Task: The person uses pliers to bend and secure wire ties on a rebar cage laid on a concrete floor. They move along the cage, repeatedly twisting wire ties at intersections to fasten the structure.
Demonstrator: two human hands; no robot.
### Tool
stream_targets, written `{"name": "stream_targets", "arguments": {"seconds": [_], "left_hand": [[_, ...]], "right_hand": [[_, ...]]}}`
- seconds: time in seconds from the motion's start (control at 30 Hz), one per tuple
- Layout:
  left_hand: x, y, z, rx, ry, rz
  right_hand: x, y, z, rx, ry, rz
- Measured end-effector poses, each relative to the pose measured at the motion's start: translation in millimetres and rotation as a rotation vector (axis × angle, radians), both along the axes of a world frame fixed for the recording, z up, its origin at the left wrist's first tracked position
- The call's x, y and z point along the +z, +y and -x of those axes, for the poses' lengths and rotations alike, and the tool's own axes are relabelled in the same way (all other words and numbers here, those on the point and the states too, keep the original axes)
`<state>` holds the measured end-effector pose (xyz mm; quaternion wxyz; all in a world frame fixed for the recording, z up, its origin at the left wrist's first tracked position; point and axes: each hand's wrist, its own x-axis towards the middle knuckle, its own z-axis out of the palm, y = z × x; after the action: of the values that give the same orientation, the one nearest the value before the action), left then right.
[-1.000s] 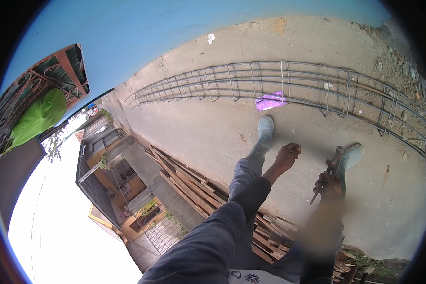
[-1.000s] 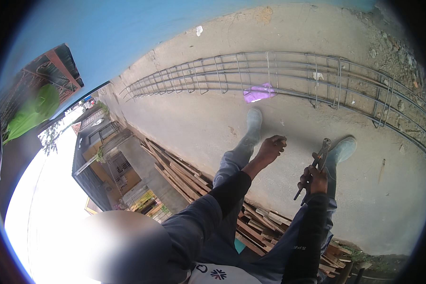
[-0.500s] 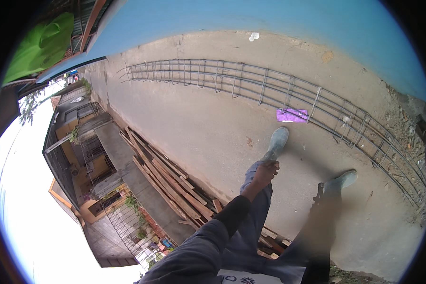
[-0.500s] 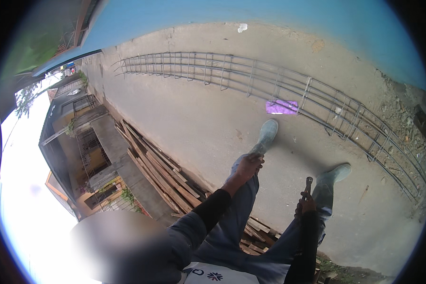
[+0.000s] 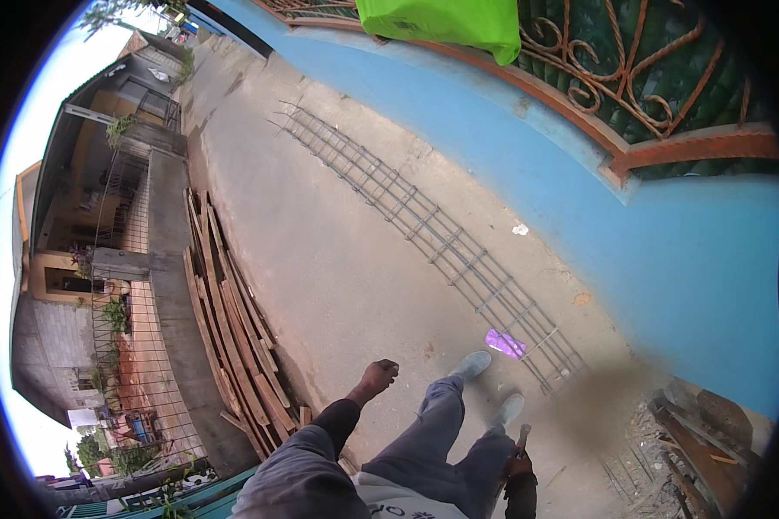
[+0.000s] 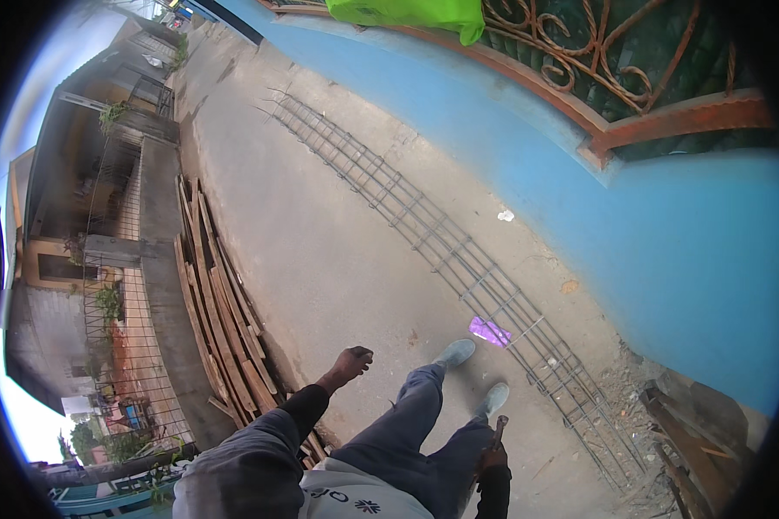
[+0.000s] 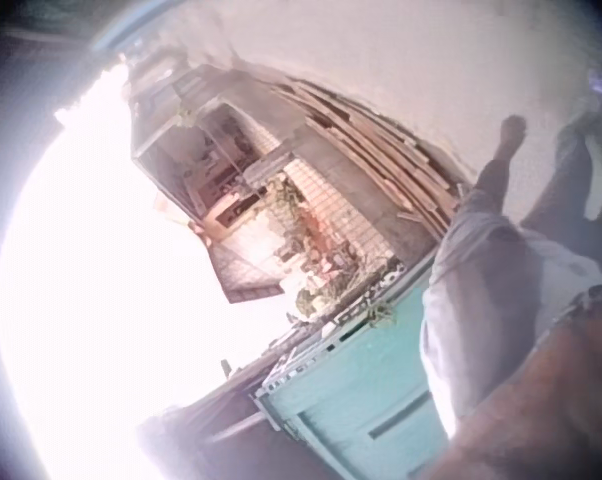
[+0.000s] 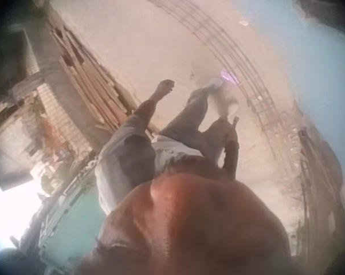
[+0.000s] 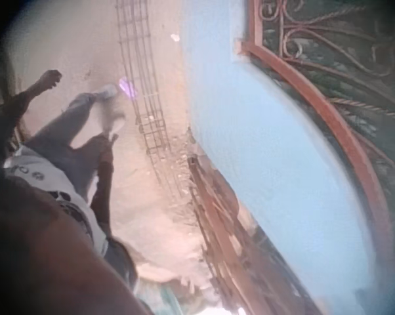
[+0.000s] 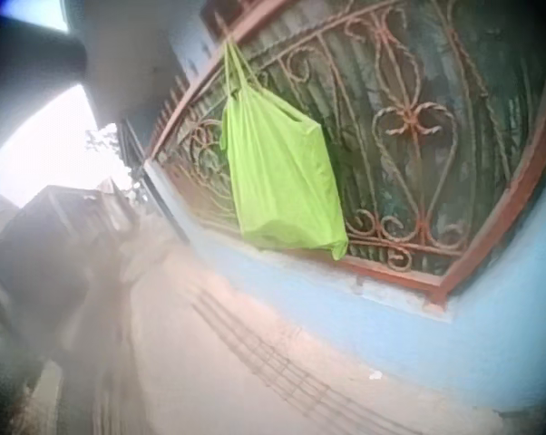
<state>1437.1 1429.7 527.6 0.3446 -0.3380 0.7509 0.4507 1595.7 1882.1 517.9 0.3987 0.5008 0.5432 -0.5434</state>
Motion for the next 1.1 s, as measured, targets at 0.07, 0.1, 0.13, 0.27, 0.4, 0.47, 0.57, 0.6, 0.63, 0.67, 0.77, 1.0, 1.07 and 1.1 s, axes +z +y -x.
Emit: {"name": "stream_targets", "arguments": {"seconds": [0.07,0.1,0.13,0.27,0.4,0.47,0.57,0.6,0.63,0.67,0.77,1.0,1.07,1.1], "left_hand": [[20,-42,-27,0.196,0.034,0.004],[34,-63,-51,0.301,0.057,0.003],[47,-67,-65,0.358,0.085,0.016],[80,-65,-138,0.538,0.176,-0.024],[90,-62,-221,0.538,-0.01,0.029],[77,-56,-228,0.557,-0.024,-0.01],[70,-76,-248,0.683,-0.031,-0.073],[66,-87,-251,0.732,-0.014,-0.094],[63,-99,-248,0.775,0.002,-0.118],[60,-112,-244,0.792,0.016,-0.123],[55,-172,-229,0.822,0.036,-0.114],[82,-352,-159,0.992,0.226,-0.036],[97,-392,-137,1.075,0.299,-0.006],[98,-412,-132,1.128,0.324,0.012]], "right_hand": [[-1,0,0,-0.049,-0.004,0.146],[13,-5,10,-0.131,-0.054,0.252],[20,-6,16,-0.043,-0.079,0.19],[-18,36,4,0.163,-0.114,0.048],[-1,46,24,0.293,-0.33,-0.1],[-10,73,32,0.282,-0.382,-0.181],[6,60,59,0.319,-0.347,-0.209],[9,51,78,0.355,-0.351,-0.235],[12,42,97,0.386,-0.355,-0.262],[15,31,117,0.417,-0.361,-0.29],[15,-37,179,0.452,-0.301,-0.287],[27,-242,273,0.535,-0.177,-0.158],[26,-289,289,0.565,-0.159,-0.112],[29,-313,298,0.591,-0.154,-0.092]]}}
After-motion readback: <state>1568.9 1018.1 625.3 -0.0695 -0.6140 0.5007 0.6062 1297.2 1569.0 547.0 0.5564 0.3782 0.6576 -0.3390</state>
